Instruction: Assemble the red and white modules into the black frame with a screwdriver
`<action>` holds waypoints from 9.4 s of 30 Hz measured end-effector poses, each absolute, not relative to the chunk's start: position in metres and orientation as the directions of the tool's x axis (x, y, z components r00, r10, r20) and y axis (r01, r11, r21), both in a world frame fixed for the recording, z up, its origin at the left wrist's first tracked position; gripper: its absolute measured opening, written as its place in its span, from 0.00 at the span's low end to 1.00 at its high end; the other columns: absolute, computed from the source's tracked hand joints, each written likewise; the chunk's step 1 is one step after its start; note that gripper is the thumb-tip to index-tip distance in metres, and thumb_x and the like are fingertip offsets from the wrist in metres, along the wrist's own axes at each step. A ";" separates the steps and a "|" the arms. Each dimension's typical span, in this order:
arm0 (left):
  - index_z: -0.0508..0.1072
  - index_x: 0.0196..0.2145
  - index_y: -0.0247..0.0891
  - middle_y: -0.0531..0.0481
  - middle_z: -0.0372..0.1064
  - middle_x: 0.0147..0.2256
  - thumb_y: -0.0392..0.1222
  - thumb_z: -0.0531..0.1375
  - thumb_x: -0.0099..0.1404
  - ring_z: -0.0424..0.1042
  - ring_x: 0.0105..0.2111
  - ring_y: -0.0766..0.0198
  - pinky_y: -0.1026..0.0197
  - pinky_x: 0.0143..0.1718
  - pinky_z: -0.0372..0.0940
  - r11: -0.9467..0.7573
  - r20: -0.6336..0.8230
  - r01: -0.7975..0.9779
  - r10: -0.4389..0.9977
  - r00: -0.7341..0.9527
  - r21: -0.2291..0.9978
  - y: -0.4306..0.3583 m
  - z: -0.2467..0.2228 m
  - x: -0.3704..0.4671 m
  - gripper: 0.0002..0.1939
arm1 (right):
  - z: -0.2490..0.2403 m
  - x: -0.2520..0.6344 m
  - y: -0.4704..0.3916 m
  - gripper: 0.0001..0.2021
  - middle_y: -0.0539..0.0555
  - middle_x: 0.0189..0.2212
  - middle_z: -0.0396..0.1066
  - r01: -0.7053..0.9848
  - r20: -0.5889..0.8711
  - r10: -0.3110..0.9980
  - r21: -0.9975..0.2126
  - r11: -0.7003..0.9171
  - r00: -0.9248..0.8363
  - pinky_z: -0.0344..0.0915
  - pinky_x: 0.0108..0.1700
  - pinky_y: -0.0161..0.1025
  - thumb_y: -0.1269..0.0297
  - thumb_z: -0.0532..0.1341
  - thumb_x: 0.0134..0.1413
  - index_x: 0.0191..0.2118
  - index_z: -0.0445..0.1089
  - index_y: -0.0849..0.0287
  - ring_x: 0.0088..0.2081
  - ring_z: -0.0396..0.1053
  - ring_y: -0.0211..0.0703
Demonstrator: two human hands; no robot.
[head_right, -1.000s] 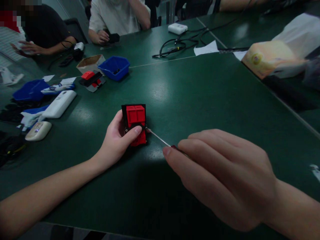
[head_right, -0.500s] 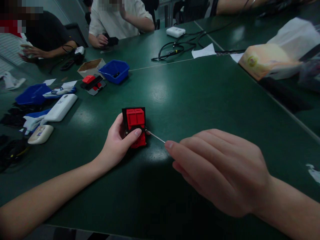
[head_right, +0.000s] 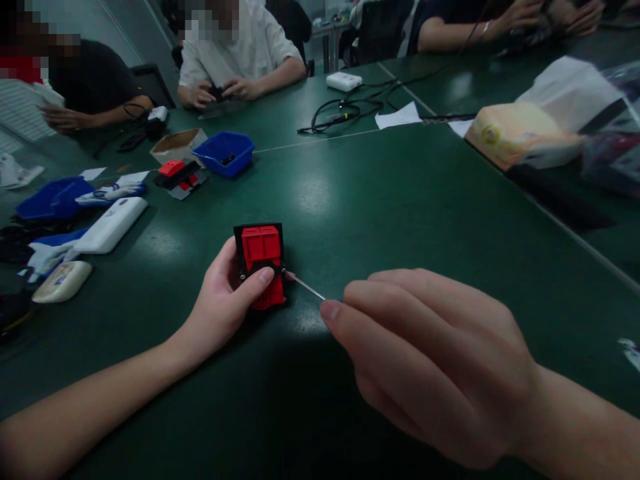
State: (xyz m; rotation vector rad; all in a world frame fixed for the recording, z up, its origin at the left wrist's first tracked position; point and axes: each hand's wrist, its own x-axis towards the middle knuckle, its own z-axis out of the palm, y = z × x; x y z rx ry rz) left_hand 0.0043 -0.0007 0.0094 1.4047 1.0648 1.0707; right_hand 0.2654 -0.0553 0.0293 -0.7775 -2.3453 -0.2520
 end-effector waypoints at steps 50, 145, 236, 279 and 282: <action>0.67 0.53 0.37 0.41 0.74 0.52 0.44 0.70 0.62 0.78 0.50 0.54 0.53 0.54 0.72 -0.101 0.090 0.037 0.969 0.230 0.994 -0.005 0.009 0.007 0.25 | 0.024 0.242 -0.059 0.10 0.55 0.38 0.77 0.519 0.671 0.445 -0.104 0.848 -0.593 0.75 0.38 0.39 0.78 0.59 0.65 0.49 0.69 0.61 0.37 0.76 0.44; 0.66 0.54 0.37 0.40 0.74 0.53 0.46 0.70 0.62 0.76 0.55 0.48 0.43 0.61 0.68 -0.187 0.150 0.144 0.961 0.234 0.972 -0.003 0.006 0.005 0.27 | 0.035 0.236 -0.067 0.12 0.57 0.35 0.81 0.545 0.658 0.345 0.119 0.830 -0.669 0.63 0.34 0.46 0.73 0.48 0.73 0.48 0.68 0.64 0.32 0.75 0.46; 0.66 0.65 0.41 0.33 0.66 0.63 0.60 0.67 0.59 0.69 0.56 0.19 0.24 0.49 0.61 -0.068 0.375 0.998 0.925 0.057 0.017 0.087 0.054 -0.141 0.41 | -0.008 0.257 0.010 0.14 0.51 0.28 0.73 0.452 0.295 0.919 -0.804 0.386 -0.261 0.62 0.31 0.38 0.57 0.58 0.67 0.47 0.76 0.61 0.26 0.66 0.40; 0.66 0.66 0.44 0.44 0.65 0.67 0.56 0.65 0.64 0.60 0.69 0.42 0.33 0.75 0.31 -0.818 -0.146 0.256 0.210 0.967 0.515 -0.015 0.024 0.004 0.36 | -0.005 0.235 -0.020 0.11 0.54 0.47 0.78 0.246 0.377 0.259 -0.084 0.966 -0.889 0.55 0.22 0.38 0.65 0.54 0.74 0.51 0.72 0.59 0.36 0.73 0.42; 0.70 0.63 0.43 0.44 0.69 0.64 0.53 0.66 0.64 0.63 0.68 0.42 0.32 0.75 0.30 -0.813 -0.134 0.235 0.192 0.972 0.533 -0.016 0.025 0.002 0.32 | -0.005 0.234 -0.023 0.10 0.54 0.48 0.78 0.236 0.396 0.264 -0.120 0.964 -0.880 0.56 0.23 0.37 0.63 0.56 0.73 0.49 0.74 0.59 0.39 0.74 0.40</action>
